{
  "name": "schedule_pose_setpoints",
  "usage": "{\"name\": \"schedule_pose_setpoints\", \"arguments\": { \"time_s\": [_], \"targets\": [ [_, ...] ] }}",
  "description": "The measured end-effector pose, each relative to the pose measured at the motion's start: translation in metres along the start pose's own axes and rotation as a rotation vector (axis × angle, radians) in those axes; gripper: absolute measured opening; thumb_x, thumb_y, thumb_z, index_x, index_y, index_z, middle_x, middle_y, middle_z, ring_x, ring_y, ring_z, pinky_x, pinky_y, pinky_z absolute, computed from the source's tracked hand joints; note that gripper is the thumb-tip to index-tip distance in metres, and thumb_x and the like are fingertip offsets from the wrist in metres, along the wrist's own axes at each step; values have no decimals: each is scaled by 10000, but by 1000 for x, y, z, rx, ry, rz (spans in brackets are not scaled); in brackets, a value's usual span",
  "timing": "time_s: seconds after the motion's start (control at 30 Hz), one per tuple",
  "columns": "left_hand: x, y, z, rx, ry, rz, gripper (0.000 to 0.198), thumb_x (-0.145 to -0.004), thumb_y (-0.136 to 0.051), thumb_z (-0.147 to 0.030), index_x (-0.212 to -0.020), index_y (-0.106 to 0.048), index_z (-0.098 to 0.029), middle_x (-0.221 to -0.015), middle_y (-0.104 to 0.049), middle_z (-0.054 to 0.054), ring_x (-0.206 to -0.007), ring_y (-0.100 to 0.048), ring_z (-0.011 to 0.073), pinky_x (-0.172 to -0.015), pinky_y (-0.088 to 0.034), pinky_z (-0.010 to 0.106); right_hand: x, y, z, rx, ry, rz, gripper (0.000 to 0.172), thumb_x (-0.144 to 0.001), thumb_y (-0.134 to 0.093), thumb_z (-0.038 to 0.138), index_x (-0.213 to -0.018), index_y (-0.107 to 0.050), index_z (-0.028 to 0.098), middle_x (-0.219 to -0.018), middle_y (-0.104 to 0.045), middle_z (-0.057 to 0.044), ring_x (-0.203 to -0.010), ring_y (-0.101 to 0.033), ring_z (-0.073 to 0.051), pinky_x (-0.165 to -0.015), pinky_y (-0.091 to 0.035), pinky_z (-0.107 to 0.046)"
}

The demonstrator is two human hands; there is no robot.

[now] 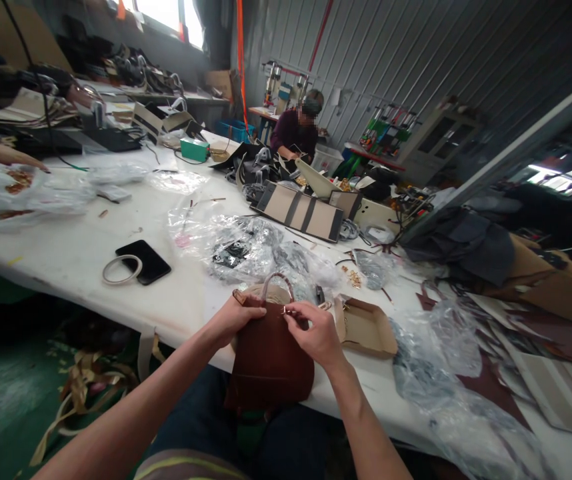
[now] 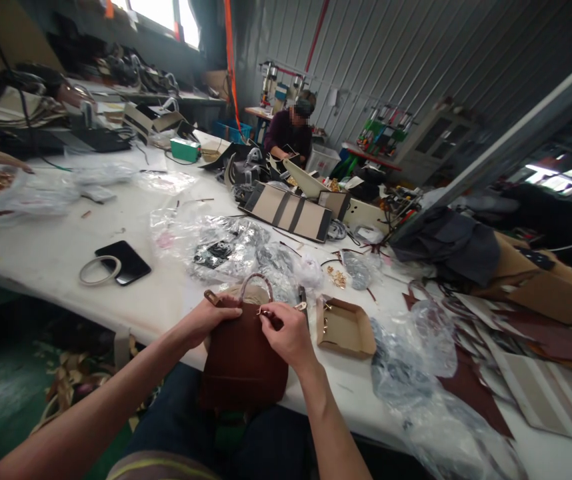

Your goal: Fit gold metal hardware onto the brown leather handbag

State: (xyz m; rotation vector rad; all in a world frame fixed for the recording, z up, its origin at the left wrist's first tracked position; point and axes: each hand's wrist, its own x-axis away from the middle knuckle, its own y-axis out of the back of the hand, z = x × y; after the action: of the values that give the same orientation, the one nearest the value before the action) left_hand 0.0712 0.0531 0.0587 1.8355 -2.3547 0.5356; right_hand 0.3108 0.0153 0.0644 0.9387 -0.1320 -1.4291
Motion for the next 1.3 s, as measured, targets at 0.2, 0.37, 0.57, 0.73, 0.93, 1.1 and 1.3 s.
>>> {"name": "schedule_pose_setpoints", "arguments": {
  "time_s": [0.2, 0.37, 0.57, 0.73, 0.93, 1.1, 1.3],
  "targets": [
    [-1, -1, 1, -13, -11, -16, 339, -625, -900, -371, -862, -735, -193, -833, -725, 10, -816, -633, 199, -806, -448, 332, 1, -8, -10, 11, 83, -33, 172, -991, -742, 199, -1114, -841, 268, -1117, -858, -58, -1056, -818, -227, -1001, -686, -397],
    [0, -3, 0, -33, -34, -31, 326, -609, -880, -388, -835, -734, -204, -800, -702, 13, -801, -620, 221, -790, -444, 352, -2, -1, -8, -29, 48, 55, 145, -994, -738, 202, -1054, -847, 277, -1096, -853, -60, -1023, -812, -232, -953, -680, -404],
    [4, -5, -2, -48, -61, -37, 306, -645, -856, -388, -839, -707, -205, -791, -690, 5, -787, -600, 211, -766, -438, 347, -2, 0, -7, -60, 38, 86, 138, -999, -743, 205, -1015, -856, 284, -1077, -855, -56, -989, -813, -225, -920, -673, -385],
    [4, -5, 1, -71, -81, -42, 316, -686, -826, -389, -913, -711, -201, -866, -699, 7, -856, -615, 219, -817, -453, 353, -1, -3, -9, -66, 60, 121, 163, -1003, -723, 179, -990, -850, 280, -1080, -859, -47, -980, -812, -208, -904, -664, -361],
    [4, -6, 3, -105, -107, -62, 299, -707, -809, -380, -927, -717, -200, -902, -696, 12, -914, -603, 227, -852, -454, 357, -4, -6, -2, 5, 74, 137, 184, -1016, -689, 167, -941, -827, 262, -1042, -845, -56, -956, -800, -212, -882, -653, -369],
    [5, -6, 3, -110, -88, -56, 337, -705, -813, -396, -961, -708, -204, -930, -722, 23, -924, -627, 241, -844, -472, 362, -3, -10, 1, 107, 118, 160, 232, -1055, -633, 164, -928, -809, 249, -1058, -836, -75, -953, -793, -218, -862, -643, -366],
    [6, -7, 1, -118, -99, -72, 285, -700, -808, -385, -902, -698, -215, -865, -695, 1, -874, -613, 225, -799, -458, 344, -3, -11, 6, 96, 63, 176, 233, -1054, -635, 171, -921, -805, 258, -1063, -829, -74, -948, -788, -217, -877, -638, -365]
  ]
}}
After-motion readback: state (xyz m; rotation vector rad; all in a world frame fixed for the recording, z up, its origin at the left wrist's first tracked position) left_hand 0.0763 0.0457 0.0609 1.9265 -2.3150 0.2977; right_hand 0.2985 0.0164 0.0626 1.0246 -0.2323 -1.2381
